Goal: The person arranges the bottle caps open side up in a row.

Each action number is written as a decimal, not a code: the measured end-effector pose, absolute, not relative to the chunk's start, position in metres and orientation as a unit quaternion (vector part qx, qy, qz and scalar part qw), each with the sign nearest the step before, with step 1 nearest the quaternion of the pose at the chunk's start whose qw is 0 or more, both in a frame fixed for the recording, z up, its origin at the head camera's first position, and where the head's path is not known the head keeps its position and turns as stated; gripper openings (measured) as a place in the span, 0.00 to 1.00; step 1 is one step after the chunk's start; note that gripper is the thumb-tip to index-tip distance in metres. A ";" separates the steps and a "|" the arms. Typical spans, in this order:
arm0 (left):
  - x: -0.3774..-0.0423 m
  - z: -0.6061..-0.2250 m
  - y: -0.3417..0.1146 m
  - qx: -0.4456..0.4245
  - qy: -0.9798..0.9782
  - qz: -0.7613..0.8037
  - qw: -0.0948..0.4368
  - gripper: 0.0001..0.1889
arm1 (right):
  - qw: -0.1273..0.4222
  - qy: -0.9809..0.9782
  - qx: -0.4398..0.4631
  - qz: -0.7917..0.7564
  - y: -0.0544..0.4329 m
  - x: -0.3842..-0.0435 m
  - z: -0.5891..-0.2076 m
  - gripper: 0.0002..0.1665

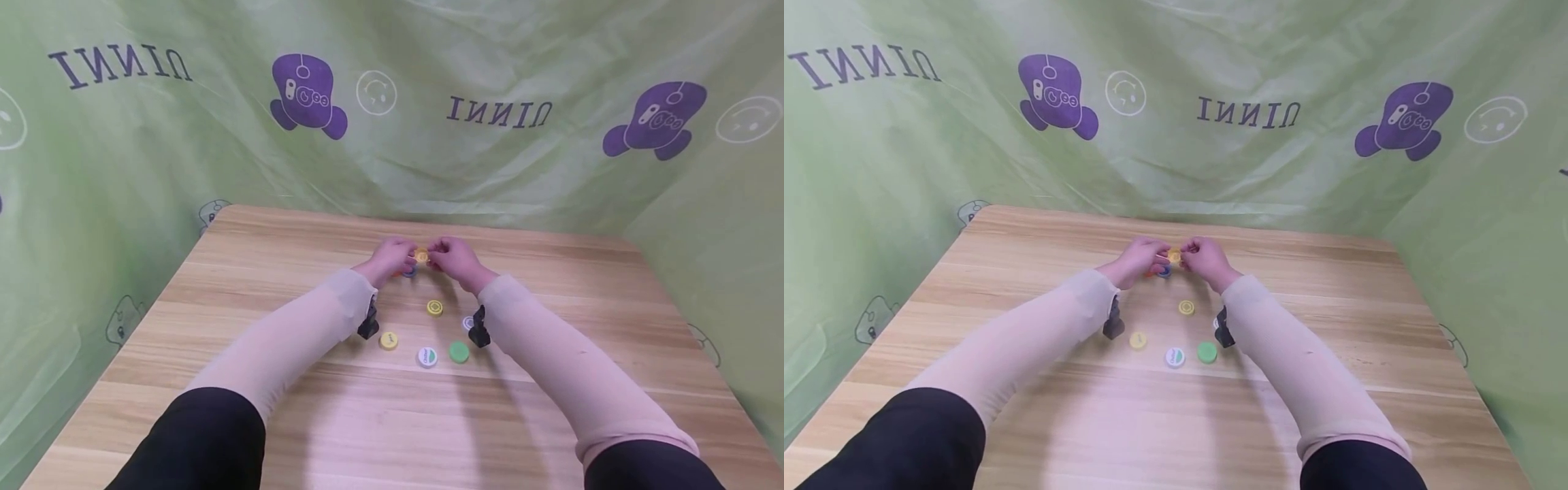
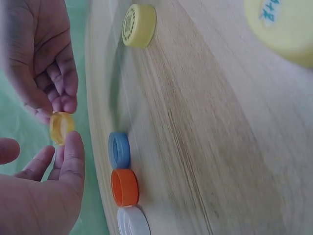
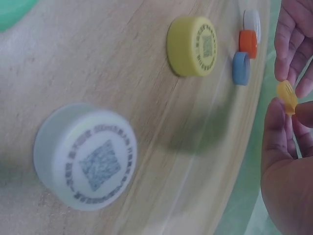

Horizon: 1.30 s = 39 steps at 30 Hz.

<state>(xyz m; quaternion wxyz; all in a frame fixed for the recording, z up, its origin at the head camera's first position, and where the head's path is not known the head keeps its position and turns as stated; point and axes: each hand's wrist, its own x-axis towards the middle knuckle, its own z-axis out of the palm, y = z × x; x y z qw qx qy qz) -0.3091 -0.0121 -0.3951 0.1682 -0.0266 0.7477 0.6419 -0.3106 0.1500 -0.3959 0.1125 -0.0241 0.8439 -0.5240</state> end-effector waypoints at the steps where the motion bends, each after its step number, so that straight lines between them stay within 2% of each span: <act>1: -0.309 -0.395 -0.011 -0.024 0.748 0.641 0.168 0.24 | 0.113 0.845 -0.023 -0.522 0.151 -0.311 -0.397 0.13; 10: -0.306 -0.398 -0.005 -0.015 0.757 0.629 0.178 0.20 | 0.125 0.867 -0.015 -0.483 0.157 -0.309 -0.404 0.12; 16: -0.303 -0.397 0.000 -0.017 0.745 0.640 0.190 0.23 | 0.137 0.866 -0.009 -0.481 0.159 -0.310 -0.409 0.14; 24: -0.301 -0.400 0.001 0.003 0.756 0.620 0.211 0.23 | 0.164 0.869 0.000 -0.467 0.161 -0.309 -0.414 0.19; 32: -0.305 -0.395 -0.005 0.012 0.762 0.601 0.240 0.26 | 0.162 0.882 -0.010 -0.443 0.160 -0.311 -0.416 0.20; 39: -0.309 -0.396 -0.019 -0.013 0.758 0.617 0.210 0.25 | 0.164 0.895 -0.018 -0.415 0.158 -0.313 -0.415 0.21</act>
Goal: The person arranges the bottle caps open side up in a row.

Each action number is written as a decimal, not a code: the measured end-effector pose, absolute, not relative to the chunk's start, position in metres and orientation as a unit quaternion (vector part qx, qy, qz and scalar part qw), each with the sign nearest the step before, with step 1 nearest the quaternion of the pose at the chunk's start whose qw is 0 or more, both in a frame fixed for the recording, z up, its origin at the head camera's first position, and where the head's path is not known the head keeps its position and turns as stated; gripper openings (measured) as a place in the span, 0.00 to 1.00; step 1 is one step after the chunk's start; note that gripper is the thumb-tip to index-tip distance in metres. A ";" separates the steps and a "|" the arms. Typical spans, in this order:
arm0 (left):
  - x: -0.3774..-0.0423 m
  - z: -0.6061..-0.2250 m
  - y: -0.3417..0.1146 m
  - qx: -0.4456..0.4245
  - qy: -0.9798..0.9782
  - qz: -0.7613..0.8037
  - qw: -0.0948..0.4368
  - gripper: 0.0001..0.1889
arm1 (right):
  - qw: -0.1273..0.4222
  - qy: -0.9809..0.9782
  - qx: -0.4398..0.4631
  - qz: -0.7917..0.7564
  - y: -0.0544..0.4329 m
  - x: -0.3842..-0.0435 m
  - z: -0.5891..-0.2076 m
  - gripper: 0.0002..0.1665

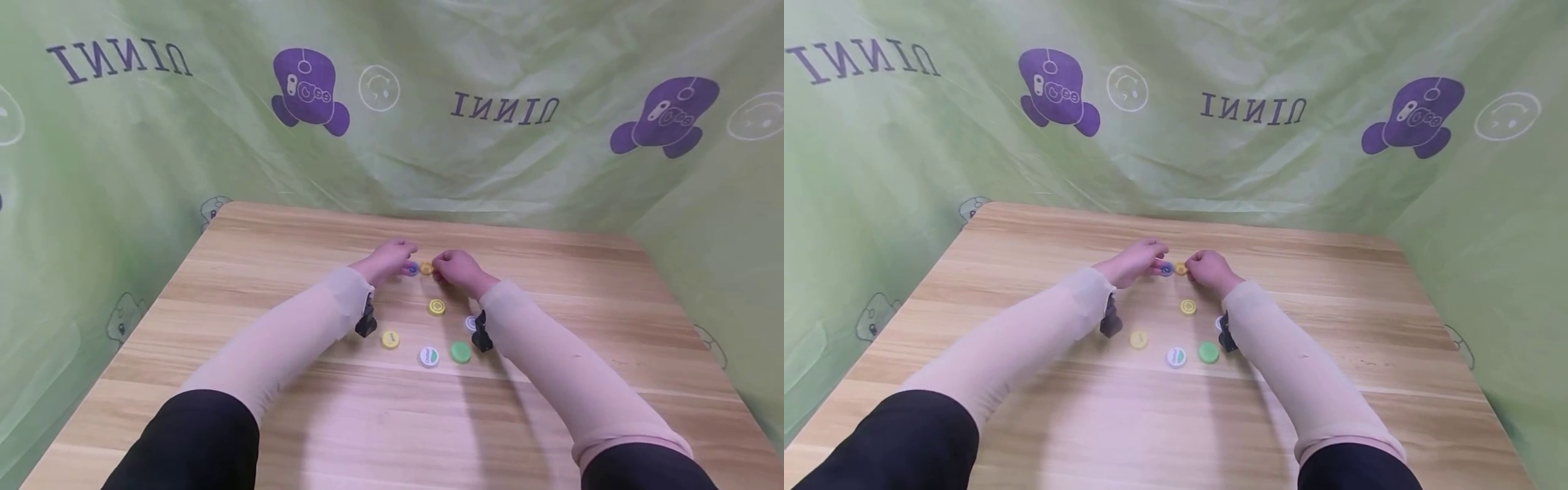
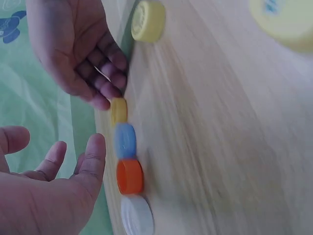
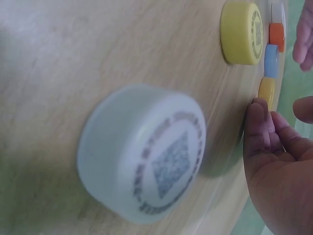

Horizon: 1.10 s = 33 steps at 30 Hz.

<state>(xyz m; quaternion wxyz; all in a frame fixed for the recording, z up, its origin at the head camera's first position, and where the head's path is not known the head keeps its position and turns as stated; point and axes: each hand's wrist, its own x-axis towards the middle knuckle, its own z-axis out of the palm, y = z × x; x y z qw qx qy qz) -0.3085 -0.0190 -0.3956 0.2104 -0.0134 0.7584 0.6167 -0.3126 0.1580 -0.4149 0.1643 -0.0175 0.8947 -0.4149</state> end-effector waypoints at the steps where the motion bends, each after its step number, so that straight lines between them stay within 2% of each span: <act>1: -0.308 -0.396 -0.021 -0.016 0.760 0.616 0.208 0.25 | 0.166 0.895 -0.018 -0.414 0.158 -0.313 -0.415 0.21; 10: -0.304 -0.404 -0.028 -0.010 0.768 0.606 0.208 0.18 | 0.165 0.900 -0.027 -0.403 0.160 -0.311 -0.413 0.19; 15: -0.302 -0.409 -0.025 0.010 0.774 0.587 0.236 0.14 | 0.161 0.902 -0.030 -0.400 0.161 -0.310 -0.413 0.18; 21: -0.295 -0.412 -0.021 0.027 0.773 0.574 0.270 0.15 | 0.166 0.904 -0.038 -0.393 0.165 -0.308 -0.411 0.18; 27: -0.283 -0.415 -0.022 0.069 0.785 0.542 0.292 0.10 | 0.246 0.891 -0.078 -0.374 0.177 -0.304 -0.407 0.18; 30: -0.276 -0.415 -0.018 0.085 0.791 0.526 0.300 0.10 | 0.292 0.876 -0.095 -0.372 0.186 -0.299 -0.406 0.18; 33: -0.274 -0.416 -0.011 0.102 0.799 0.512 0.300 0.12 | 0.314 0.864 -0.105 -0.379 0.191 -0.294 -0.405 0.18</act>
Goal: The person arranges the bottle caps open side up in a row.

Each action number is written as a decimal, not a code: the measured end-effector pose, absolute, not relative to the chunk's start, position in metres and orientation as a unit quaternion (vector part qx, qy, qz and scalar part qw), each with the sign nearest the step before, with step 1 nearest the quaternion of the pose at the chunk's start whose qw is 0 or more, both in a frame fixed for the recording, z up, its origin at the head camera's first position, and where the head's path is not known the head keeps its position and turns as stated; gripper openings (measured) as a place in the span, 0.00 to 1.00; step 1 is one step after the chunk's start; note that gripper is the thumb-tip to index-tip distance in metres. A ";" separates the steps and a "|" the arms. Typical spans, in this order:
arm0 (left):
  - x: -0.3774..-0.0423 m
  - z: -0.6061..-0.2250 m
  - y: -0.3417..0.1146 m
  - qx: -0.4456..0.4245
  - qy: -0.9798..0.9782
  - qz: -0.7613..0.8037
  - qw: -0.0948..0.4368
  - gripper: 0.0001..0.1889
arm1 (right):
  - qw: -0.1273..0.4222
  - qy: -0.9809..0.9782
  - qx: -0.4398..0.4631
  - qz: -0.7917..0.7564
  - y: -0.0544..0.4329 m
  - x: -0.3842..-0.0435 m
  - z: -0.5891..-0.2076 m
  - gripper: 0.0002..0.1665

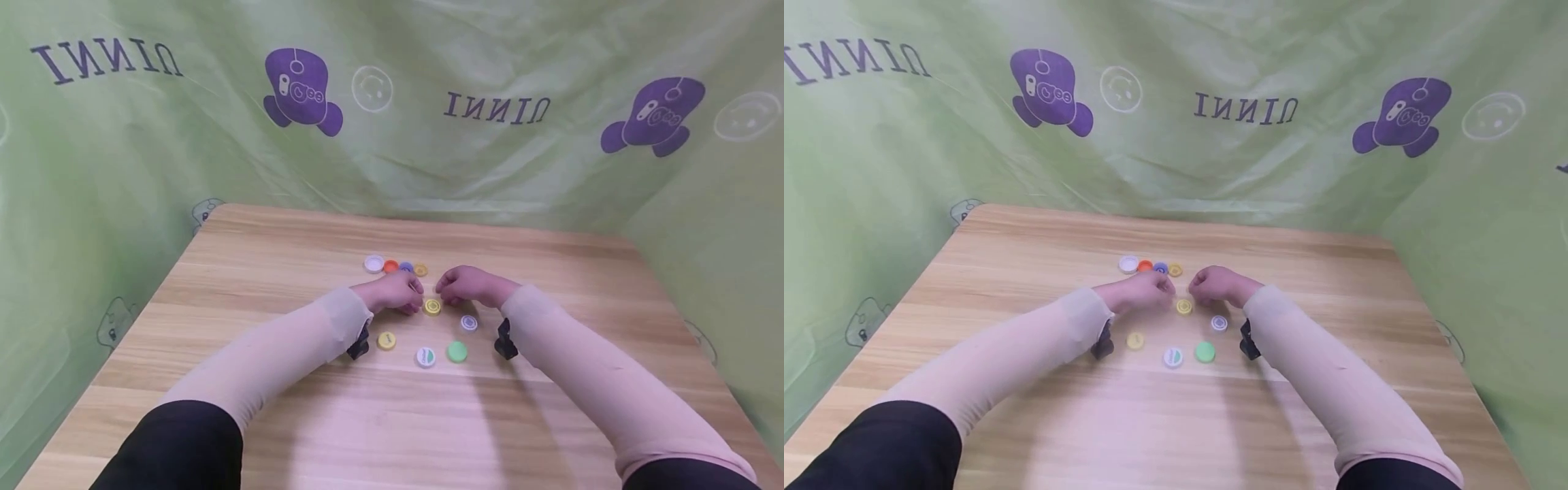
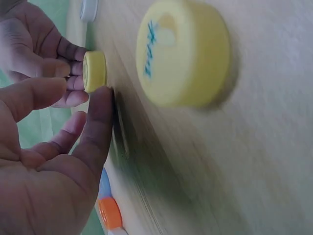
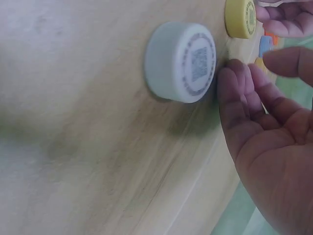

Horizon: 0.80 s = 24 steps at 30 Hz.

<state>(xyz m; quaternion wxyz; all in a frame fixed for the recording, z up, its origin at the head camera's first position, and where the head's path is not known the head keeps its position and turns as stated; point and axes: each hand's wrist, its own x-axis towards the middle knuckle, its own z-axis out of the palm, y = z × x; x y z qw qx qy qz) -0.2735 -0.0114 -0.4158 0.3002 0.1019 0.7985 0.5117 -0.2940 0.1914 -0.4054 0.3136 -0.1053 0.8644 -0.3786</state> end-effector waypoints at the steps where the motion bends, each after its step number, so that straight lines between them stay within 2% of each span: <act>1: -0.273 -0.416 -0.010 0.105 0.800 0.509 0.299 0.13 | 0.316 0.863 -0.108 -0.378 0.192 -0.293 -0.406 0.18; 6: -0.270 -0.414 -0.003 0.114 0.814 0.489 0.293 0.12 | 0.297 0.885 -0.145 -0.328 0.190 -0.289 -0.406 0.18; 15: -0.276 -0.412 -0.001 0.126 0.830 0.465 0.282 0.10 | 0.243 0.919 -0.177 -0.256 0.176 -0.281 -0.400 0.12; 24: -0.278 -0.417 -0.003 0.106 0.812 0.497 0.287 0.11 | 0.253 0.905 -0.150 -0.309 0.180 -0.283 -0.406 0.14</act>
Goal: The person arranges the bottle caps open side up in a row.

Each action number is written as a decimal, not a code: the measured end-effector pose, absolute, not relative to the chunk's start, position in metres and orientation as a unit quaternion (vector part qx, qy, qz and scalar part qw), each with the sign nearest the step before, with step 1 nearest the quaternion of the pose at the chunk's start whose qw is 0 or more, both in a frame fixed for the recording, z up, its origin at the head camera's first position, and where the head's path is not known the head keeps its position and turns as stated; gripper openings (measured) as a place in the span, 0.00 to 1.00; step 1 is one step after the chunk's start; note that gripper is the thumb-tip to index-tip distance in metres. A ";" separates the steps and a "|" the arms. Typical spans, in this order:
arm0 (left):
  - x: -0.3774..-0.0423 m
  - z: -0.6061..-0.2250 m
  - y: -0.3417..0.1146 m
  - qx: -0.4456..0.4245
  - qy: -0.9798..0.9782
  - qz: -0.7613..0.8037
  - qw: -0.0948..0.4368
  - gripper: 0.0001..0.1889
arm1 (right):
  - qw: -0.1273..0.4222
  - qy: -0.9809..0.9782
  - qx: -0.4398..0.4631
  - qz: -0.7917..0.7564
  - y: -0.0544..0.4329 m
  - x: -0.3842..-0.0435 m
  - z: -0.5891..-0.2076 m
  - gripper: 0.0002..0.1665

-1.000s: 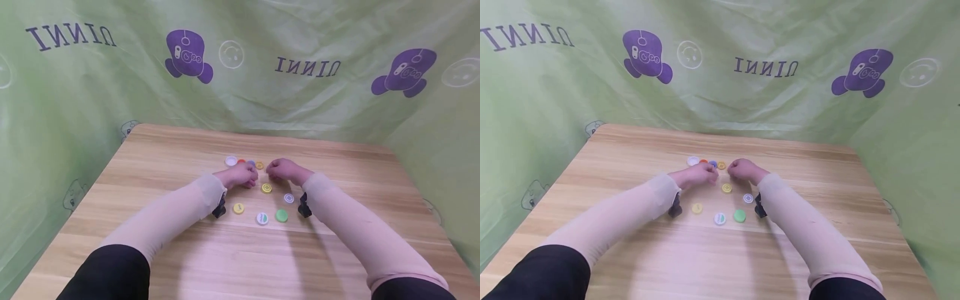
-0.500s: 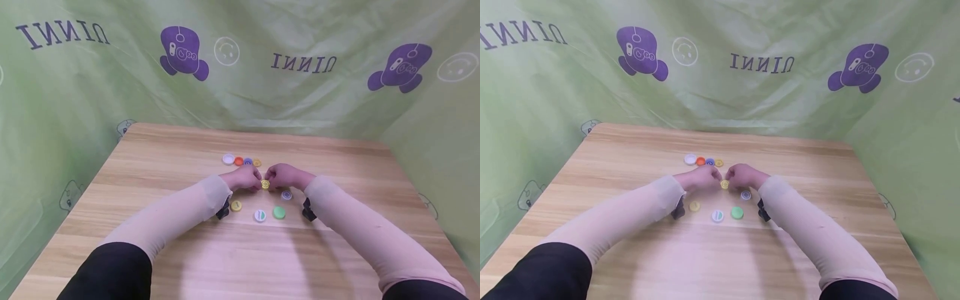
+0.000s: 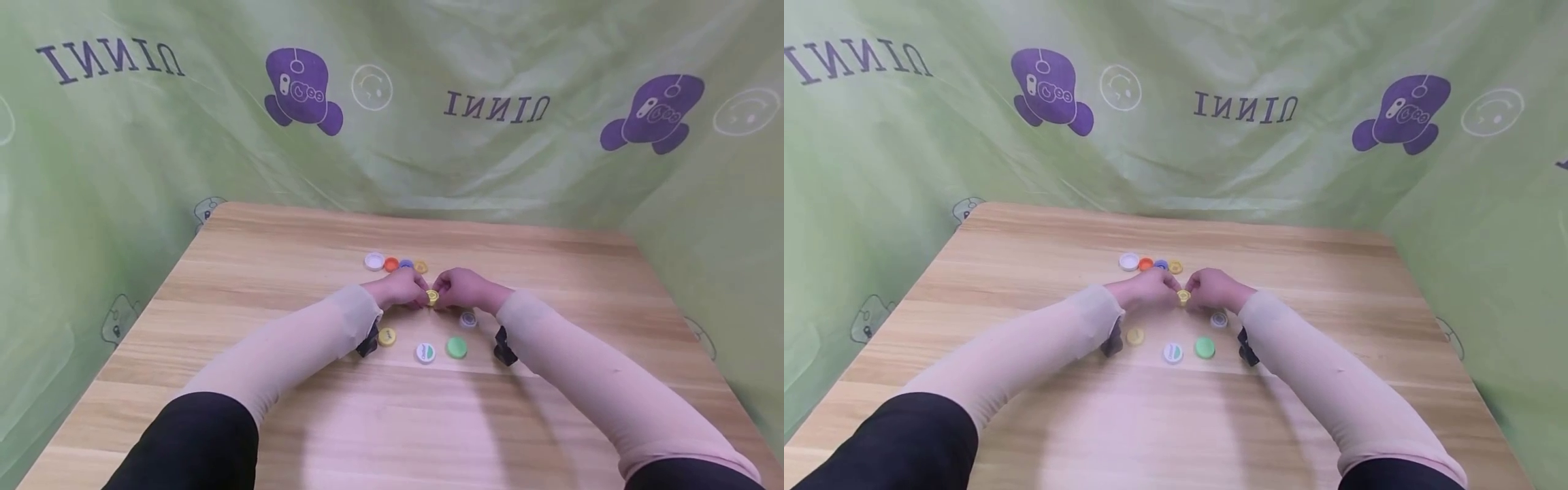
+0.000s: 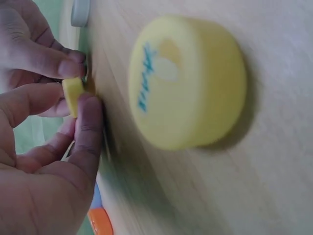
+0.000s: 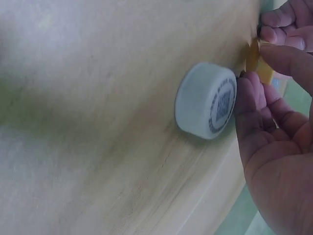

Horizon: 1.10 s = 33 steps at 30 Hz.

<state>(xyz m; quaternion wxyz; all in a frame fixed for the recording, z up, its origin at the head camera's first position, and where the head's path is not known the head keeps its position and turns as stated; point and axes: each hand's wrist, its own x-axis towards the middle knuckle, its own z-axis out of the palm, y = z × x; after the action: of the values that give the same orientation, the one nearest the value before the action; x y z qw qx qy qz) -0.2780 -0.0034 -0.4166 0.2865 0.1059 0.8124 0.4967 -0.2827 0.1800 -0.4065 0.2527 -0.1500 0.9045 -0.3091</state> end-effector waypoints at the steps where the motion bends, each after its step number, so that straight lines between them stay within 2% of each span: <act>1: -0.278 -0.418 -0.004 0.103 0.811 0.503 0.283 0.11 | 0.252 0.902 -0.148 -0.319 0.181 -0.283 -0.408 0.14; 6: -0.280 -0.424 -0.006 0.089 0.802 0.533 0.253 0.10 | 0.246 0.890 -0.136 -0.359 0.182 -0.285 -0.411 0.14; 10: -0.283 -0.424 -0.007 0.081 0.788 0.555 0.253 0.08 | 0.237 0.889 -0.129 -0.370 0.183 -0.288 -0.411 0.14; 14: -0.286 -0.418 -0.008 0.067 0.783 0.563 0.254 0.10 | 0.223 0.891 -0.126 -0.375 0.183 -0.289 -0.409 0.15; 23: -0.296 -0.409 -0.010 0.047 0.789 0.571 0.221 0.13 | 0.172 0.906 -0.114 -0.370 0.177 -0.291 -0.398 0.16; 33: -0.305 -0.401 0.006 0.003 0.727 0.666 0.168 0.14 | 0.150 0.881 -0.043 -0.447 0.178 -0.302 -0.396 0.19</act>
<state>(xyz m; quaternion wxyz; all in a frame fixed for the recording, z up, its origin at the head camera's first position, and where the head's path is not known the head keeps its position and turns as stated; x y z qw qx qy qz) -0.3046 0.0055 -0.4011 0.1676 0.0031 0.7266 0.6663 -0.3024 0.1775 -0.3959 0.1504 -0.0431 0.8806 -0.4472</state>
